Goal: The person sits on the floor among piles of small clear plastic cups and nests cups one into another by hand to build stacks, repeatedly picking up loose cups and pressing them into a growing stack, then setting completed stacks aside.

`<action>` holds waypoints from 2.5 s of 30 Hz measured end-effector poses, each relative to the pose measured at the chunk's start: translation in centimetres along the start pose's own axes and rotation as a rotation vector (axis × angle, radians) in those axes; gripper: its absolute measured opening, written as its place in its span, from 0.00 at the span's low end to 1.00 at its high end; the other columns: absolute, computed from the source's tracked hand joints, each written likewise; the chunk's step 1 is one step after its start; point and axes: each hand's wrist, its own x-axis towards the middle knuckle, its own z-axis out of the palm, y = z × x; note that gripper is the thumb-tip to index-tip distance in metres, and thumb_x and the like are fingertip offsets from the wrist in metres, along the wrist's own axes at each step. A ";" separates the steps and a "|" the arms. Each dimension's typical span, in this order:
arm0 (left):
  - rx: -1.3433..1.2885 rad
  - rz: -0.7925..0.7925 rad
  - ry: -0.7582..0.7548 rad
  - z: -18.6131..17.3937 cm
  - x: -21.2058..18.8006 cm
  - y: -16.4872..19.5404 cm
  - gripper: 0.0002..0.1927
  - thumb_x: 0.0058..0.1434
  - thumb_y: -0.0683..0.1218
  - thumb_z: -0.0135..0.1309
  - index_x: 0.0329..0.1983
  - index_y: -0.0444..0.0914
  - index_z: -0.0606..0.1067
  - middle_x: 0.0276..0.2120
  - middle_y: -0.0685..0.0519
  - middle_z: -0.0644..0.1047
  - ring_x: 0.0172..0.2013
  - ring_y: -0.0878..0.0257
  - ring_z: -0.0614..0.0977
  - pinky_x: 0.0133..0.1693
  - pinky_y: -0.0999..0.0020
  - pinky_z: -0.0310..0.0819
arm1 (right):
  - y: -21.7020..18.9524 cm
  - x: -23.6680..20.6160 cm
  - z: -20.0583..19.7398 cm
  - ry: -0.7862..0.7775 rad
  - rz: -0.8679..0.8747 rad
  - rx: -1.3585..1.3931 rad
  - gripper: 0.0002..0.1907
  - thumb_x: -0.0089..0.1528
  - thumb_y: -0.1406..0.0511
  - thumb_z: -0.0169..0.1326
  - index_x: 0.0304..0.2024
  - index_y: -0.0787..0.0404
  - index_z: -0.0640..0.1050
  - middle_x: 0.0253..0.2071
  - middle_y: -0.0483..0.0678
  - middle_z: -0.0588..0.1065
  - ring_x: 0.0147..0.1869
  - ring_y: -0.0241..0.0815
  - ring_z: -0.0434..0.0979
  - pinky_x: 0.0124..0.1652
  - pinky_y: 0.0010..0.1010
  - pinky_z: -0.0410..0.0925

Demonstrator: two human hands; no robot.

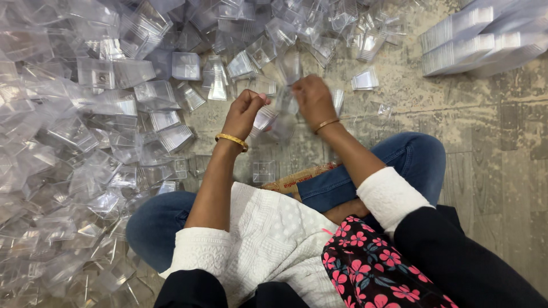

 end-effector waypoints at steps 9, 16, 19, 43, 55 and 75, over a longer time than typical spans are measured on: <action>0.429 0.455 -0.198 0.8 -0.3 -1.1 0.20 0.70 0.47 0.53 0.65 0.42 0.76 0.62 0.50 0.76 0.62 0.57 0.74 0.62 0.59 0.65 | -0.1 -1.9 -0.9 -0.323 0.574 0.529 0.07 0.65 0.66 0.59 0.44 0.60 0.82 0.36 0.45 0.81 0.36 0.32 0.78 0.38 0.27 0.72; 0.415 0.105 0.016 -0.7 -0.4 -0.5 0.20 0.67 0.49 0.53 0.61 0.43 0.77 0.42 0.48 0.79 0.42 0.64 0.76 0.46 0.70 0.71 | -0.1 -1.7 -1.6 -0.188 0.165 -0.459 0.07 0.58 0.66 0.63 0.40 0.55 0.83 0.38 0.48 0.82 0.45 0.44 0.79 0.52 0.46 0.68; 0.290 0.039 -0.040 0.0 -0.6 0.0 0.21 0.67 0.50 0.50 0.62 0.43 0.74 0.48 0.49 0.80 0.43 0.65 0.81 0.43 0.68 0.76 | 0.2 -2.0 -2.0 -0.166 0.615 0.310 0.08 0.69 0.70 0.53 0.49 0.58 0.80 0.47 0.47 0.83 0.50 0.38 0.82 0.51 0.31 0.73; 0.115 0.245 0.376 -4.5 0.6 0.0 0.12 0.70 0.52 0.42 0.41 0.41 0.73 0.36 0.55 0.78 0.35 0.68 0.72 0.39 0.71 0.67 | -3.0 -0.8 2.1 -0.145 -0.146 -0.141 0.14 0.63 0.68 0.58 0.52 0.62 0.78 0.54 0.55 0.73 0.60 0.55 0.70 0.58 0.49 0.69; -0.005 0.124 0.287 -3.2 0.9 0.5 0.21 0.71 0.55 0.41 0.34 0.37 0.75 0.33 0.51 0.80 0.33 0.66 0.76 0.38 0.68 0.71 | -0.8 -0.8 -5.9 -0.319 -0.045 0.073 0.10 0.60 0.65 0.63 0.40 0.61 0.77 0.65 0.56 0.67 0.64 0.57 0.75 0.57 0.44 0.72; 0.491 0.009 -0.182 1.9 -0.8 -2.5 0.35 0.63 0.66 0.49 0.71 0.51 0.64 0.55 0.41 0.79 0.59 0.54 0.78 0.60 0.62 0.65 | -1.7 -7.2 -3.7 -0.616 0.851 0.953 0.29 0.69 0.46 0.42 0.61 0.59 0.71 0.63 0.48 0.69 0.65 0.37 0.67 0.65 0.39 0.59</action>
